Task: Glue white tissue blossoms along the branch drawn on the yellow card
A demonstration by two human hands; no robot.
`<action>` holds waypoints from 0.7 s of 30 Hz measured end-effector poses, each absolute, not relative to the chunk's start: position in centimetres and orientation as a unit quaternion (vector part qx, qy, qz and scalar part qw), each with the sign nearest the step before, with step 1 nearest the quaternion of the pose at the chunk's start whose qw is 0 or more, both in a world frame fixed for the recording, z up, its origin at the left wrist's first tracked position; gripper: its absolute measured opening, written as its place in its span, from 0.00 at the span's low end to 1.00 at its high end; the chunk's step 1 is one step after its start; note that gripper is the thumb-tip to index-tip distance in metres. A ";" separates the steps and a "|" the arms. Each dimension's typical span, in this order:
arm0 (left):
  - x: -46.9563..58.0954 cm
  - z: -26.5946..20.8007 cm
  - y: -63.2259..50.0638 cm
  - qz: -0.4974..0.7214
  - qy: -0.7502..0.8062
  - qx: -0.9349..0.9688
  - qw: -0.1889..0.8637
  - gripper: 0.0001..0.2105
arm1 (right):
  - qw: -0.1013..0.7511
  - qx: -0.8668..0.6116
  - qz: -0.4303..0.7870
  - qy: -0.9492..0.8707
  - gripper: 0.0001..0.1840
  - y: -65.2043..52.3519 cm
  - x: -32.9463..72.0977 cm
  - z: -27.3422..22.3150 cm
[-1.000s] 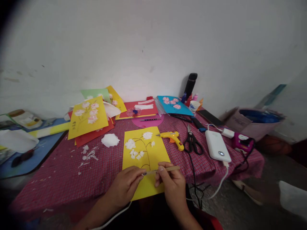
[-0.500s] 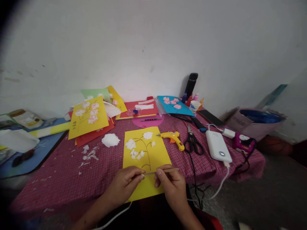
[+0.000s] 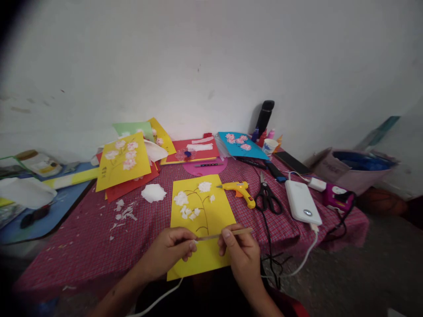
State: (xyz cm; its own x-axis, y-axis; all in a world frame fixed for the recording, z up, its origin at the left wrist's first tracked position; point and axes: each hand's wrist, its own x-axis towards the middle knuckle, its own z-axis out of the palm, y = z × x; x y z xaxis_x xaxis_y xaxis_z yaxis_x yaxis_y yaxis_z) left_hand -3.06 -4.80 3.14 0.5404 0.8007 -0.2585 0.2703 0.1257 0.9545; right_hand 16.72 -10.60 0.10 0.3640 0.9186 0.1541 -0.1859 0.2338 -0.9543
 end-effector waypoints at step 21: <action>-9.8 2.9 2.9 0.231 0.473 0.848 0.055 0.11 | 0.696 -0.520 0.341 -0.359 0.11 -6.7 20.6 -2.1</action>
